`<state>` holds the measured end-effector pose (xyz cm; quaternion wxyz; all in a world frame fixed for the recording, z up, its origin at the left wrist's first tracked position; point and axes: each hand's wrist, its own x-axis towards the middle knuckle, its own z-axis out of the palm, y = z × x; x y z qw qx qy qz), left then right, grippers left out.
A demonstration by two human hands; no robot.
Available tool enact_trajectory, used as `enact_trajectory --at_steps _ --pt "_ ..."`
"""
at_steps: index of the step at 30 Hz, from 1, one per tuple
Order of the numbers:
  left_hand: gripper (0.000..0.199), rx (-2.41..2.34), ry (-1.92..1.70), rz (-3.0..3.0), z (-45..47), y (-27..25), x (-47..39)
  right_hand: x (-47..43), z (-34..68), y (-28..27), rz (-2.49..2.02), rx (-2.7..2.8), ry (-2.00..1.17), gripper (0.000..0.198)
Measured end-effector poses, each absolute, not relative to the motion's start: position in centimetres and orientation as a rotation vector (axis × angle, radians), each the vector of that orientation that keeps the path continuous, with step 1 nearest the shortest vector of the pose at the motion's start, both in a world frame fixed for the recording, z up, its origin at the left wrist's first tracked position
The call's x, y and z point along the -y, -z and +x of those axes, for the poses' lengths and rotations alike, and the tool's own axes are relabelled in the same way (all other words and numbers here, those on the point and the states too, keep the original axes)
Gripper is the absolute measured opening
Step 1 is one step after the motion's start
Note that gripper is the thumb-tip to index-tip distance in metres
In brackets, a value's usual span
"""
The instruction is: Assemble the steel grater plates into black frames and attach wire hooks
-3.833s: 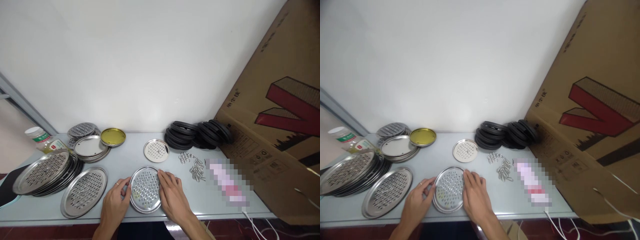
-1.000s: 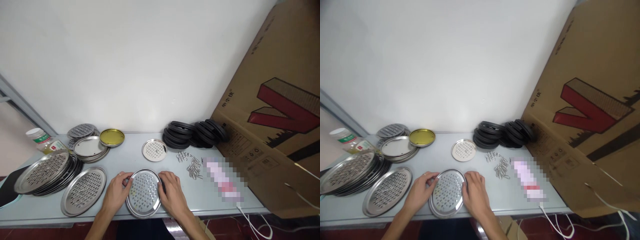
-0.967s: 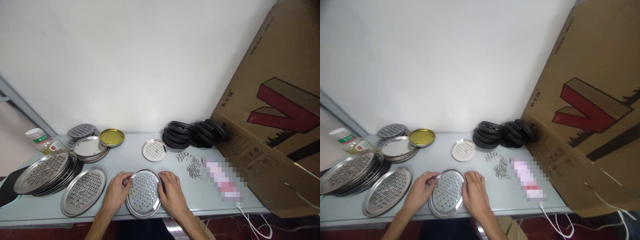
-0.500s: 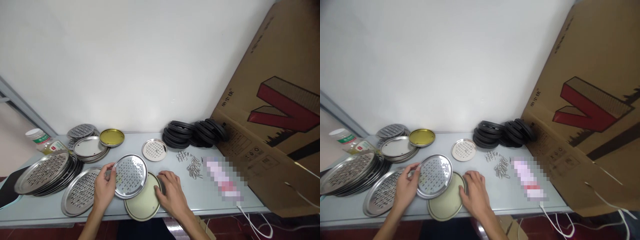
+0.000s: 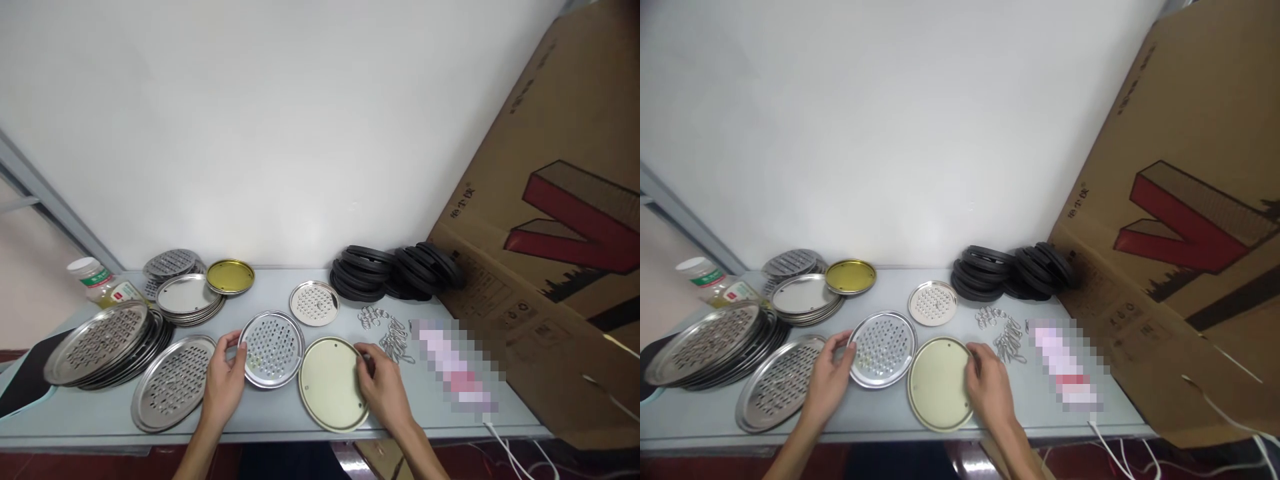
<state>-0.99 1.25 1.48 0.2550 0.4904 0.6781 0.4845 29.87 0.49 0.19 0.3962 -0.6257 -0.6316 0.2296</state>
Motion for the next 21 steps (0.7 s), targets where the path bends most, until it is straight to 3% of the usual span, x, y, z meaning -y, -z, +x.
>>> enact_trajectory --at_steps 13,21 --pt "0.052 -1.990 -1.044 1.532 -1.0 0.1 0.1 -1.1 31.8 1.6 -1.664 1.307 -0.595 0.040" --pt "0.043 -2.122 -0.788 1.801 -0.2 -0.2 0.8 -0.9 32.0 1.3 -1.616 1.159 -0.666 0.048"
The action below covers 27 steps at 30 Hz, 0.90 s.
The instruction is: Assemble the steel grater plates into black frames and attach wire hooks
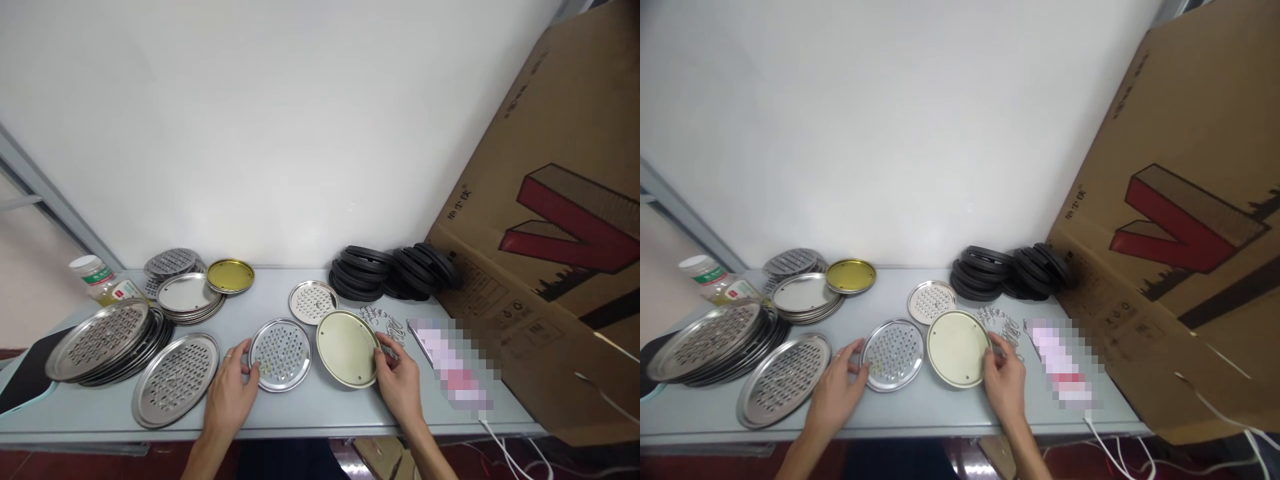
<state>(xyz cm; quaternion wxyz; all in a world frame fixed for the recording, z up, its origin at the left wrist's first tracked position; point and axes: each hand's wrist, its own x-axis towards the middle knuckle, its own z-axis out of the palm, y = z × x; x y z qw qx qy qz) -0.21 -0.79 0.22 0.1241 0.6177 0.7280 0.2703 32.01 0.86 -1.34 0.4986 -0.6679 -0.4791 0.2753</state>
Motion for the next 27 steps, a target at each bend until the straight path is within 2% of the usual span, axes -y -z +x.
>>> enact_trajectory --at_steps 5,9,19,23,27 --pt "0.042 -2.091 -0.717 1.863 0.3 -0.5 1.2 -0.6 31.8 0.8 -1.540 1.032 -0.805 0.049" --pt "0.043 -2.033 -0.888 1.814 1.0 -1.2 1.7 -0.5 31.0 0.3 -1.484 0.967 -0.871 0.051" --pt "0.050 -1.310 -0.950 1.373 4.2 -4.8 3.4 0.7 26.0 -0.6 -1.213 1.054 -0.991 0.048" --pt "0.038 -1.288 -1.036 1.371 4.2 -4.3 3.4 1.1 25.2 -0.7 -1.177 1.136 -0.958 0.037" --pt "0.021 -1.432 -1.213 1.812 3.2 -3.9 3.5 1.4 25.5 -1.6 -1.130 1.258 -0.878 0.018"
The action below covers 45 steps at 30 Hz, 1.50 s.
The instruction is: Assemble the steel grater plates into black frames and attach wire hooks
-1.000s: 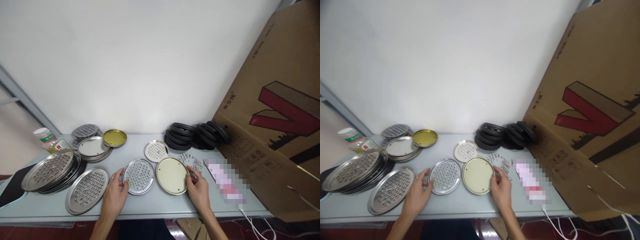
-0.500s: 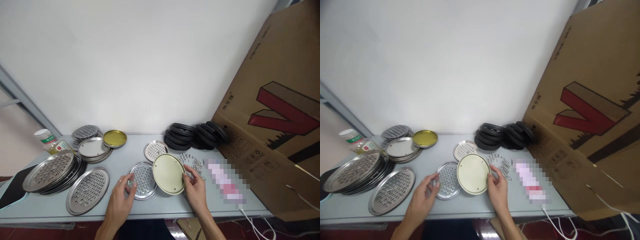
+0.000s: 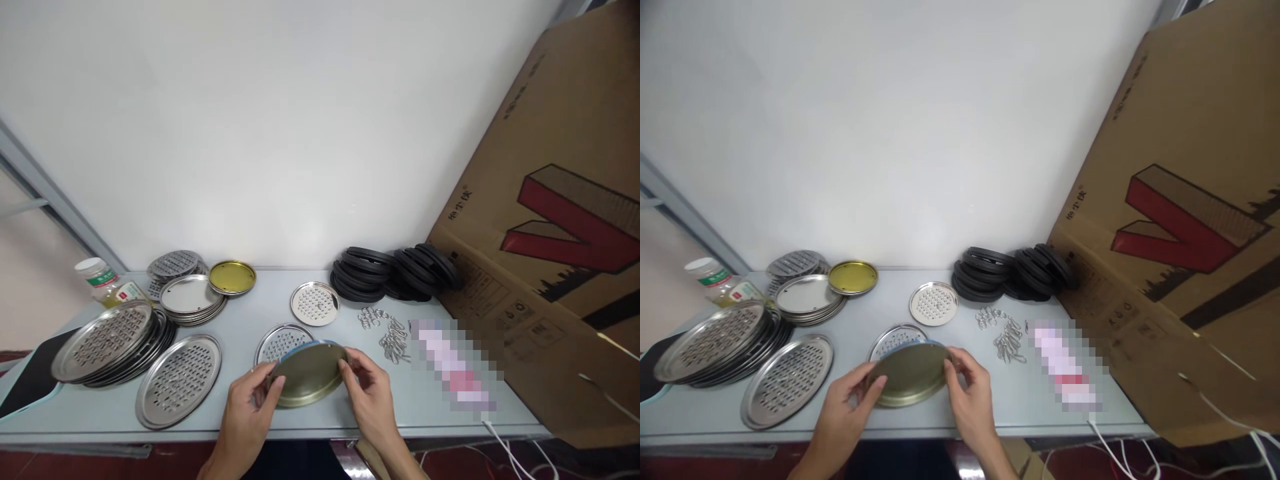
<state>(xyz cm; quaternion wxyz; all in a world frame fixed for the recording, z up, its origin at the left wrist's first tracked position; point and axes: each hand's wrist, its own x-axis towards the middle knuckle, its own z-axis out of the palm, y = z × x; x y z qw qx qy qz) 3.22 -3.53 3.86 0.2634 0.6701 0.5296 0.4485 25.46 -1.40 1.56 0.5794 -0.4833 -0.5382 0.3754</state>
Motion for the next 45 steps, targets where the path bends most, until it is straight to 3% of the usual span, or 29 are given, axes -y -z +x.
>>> enact_trajectory --at_steps 7,18,22,30,38,45 --pt "0.040 -1.289 -1.642 2.581 1.4 -4.0 3.0 2.3 26.2 -2.6 -0.929 1.453 -0.625 0.021" --pt "0.044 -1.312 -1.736 2.560 0.0 -1.3 1.2 1.1 24.7 -1.2 -1.030 1.422 -0.618 0.016" --pt "0.042 -1.385 -1.746 2.416 -0.2 -0.2 0.5 0.6 24.2 -1.0 -1.090 1.374 -0.760 0.015" --pt "0.027 -1.553 -1.519 2.023 -0.4 -0.9 -0.7 -1.4 23.9 -1.3 -0.940 1.337 -1.083 0.030" --pt "0.040 -1.396 -1.340 1.493 -1.3 0.6 0.8 -1.6 23.6 -0.5 -0.891 1.380 -1.181 0.038" --pt "0.054 -1.498 -1.201 1.797 -1.7 0.8 1.0 -1.2 23.8 -0.8 -0.969 1.545 -1.053 0.044"
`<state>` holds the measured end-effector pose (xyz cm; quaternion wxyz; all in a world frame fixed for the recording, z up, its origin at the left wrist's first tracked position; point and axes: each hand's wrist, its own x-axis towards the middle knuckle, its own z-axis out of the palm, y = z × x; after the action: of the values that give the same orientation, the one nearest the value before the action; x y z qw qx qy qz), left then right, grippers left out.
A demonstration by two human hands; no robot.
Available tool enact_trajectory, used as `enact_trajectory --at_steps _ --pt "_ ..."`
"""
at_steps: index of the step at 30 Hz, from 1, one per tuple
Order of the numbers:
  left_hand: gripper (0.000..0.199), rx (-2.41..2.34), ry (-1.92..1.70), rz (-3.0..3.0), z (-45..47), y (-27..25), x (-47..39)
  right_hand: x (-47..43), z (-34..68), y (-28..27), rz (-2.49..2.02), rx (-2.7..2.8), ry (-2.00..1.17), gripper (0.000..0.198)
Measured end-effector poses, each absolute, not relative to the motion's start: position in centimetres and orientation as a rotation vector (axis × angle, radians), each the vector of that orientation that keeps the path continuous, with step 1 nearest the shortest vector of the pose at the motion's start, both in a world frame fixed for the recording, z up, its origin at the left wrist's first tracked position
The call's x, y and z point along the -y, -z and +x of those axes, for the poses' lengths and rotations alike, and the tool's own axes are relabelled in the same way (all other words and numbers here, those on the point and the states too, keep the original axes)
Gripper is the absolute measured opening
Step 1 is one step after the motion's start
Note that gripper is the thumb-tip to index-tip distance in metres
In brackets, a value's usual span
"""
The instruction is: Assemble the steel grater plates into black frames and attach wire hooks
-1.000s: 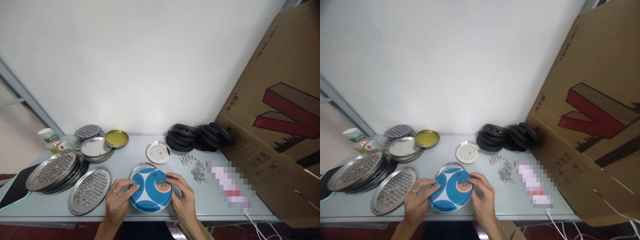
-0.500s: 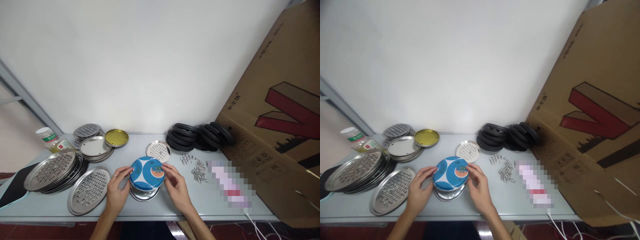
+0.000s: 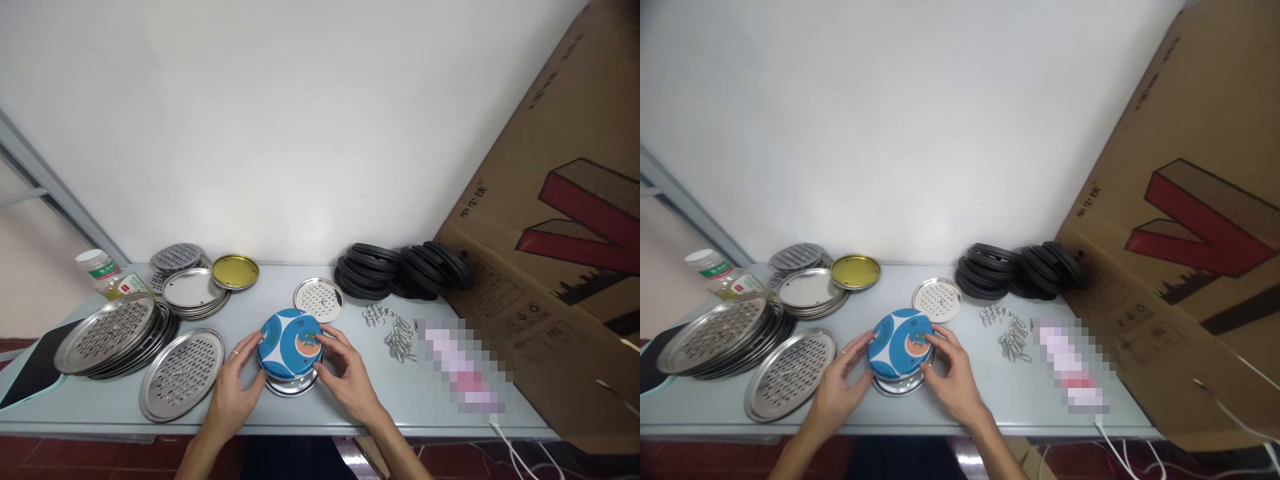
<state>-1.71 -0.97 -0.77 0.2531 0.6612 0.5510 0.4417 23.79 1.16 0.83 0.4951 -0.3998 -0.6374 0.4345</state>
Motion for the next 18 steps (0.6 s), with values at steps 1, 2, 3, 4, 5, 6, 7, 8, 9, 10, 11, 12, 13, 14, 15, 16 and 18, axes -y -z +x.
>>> enact_trajectory --at_steps 1,2,3,4,5,6,7,8,9,10,11,12,13,14,15,16,18 --pt "0.055 -1.537 -1.168 1.866 -1.8 0.7 1.0 -1.1 23.9 -0.9 -0.974 1.578 -1.030 0.048" --pt "0.055 -1.569 -1.138 1.921 -1.8 0.6 1.0 -1.1 24.1 -0.9 -0.977 1.608 -1.007 0.051" --pt "0.056 -1.592 -1.116 1.957 -1.8 0.4 1.1 -1.1 24.2 -1.0 -0.979 1.633 -0.984 0.053" --pt "0.056 -1.607 -1.102 1.981 -1.8 0.3 1.1 -1.0 24.3 -0.9 -0.984 1.655 -0.963 0.054" --pt "0.056 -1.618 -1.091 2.001 -1.8 0.2 1.2 -1.0 24.4 -0.9 -0.989 1.673 -0.943 0.054" --pt "0.056 -1.628 -1.076 2.020 -1.8 0.1 1.2 -1.0 24.5 -0.9 -0.994 1.691 -0.927 0.053" --pt "0.057 -1.637 -1.062 2.038 -1.7 0.0 1.2 -1.0 24.5 -0.8 -0.999 1.707 -0.913 0.053" --pt "0.058 -1.642 -1.048 2.053 -1.7 -0.1 1.3 -0.9 24.5 -0.8 -1.005 1.724 -0.905 0.054" --pt "0.060 -1.641 -1.034 2.067 -1.7 -0.1 1.3 -0.9 24.6 -0.8 -1.014 1.738 -0.899 0.056" --pt "0.063 -1.635 -1.021 2.078 -1.7 -0.1 1.4 -0.8 24.6 -0.8 -1.025 1.754 -0.899 0.057" --pt "0.065 -1.625 -1.013 2.088 -1.7 -0.1 1.5 -0.8 24.6 -0.8 -1.037 1.768 -0.901 0.058" --pt "0.067 -1.614 -1.004 2.098 -1.8 -0.1 1.6 -0.7 24.7 -0.9 -1.049 1.783 -0.904 0.058" --pt "0.070 -1.604 -0.992 2.109 -1.8 0.0 1.7 -0.6 24.8 -0.9 -1.059 1.796 -0.909 0.057" --pt "0.072 -1.597 -0.976 2.121 -1.8 0.0 1.8 -0.6 24.8 -1.0 -1.068 1.809 -0.914 0.056" --pt "0.073 -1.596 -0.958 2.131 -1.8 0.1 1.9 -0.5 24.9 -1.1 -1.077 1.822 -0.919 0.053" --pt "0.072 -1.600 -0.940 2.139 -1.8 0.2 2.0 -0.5 25.0 -1.1 -1.089 1.836 -0.922 0.051" --pt "0.070 -1.618 -0.911 2.146 -1.8 0.4 2.0 -0.4 25.0 -1.1 -1.118 1.860 -0.923 0.048"
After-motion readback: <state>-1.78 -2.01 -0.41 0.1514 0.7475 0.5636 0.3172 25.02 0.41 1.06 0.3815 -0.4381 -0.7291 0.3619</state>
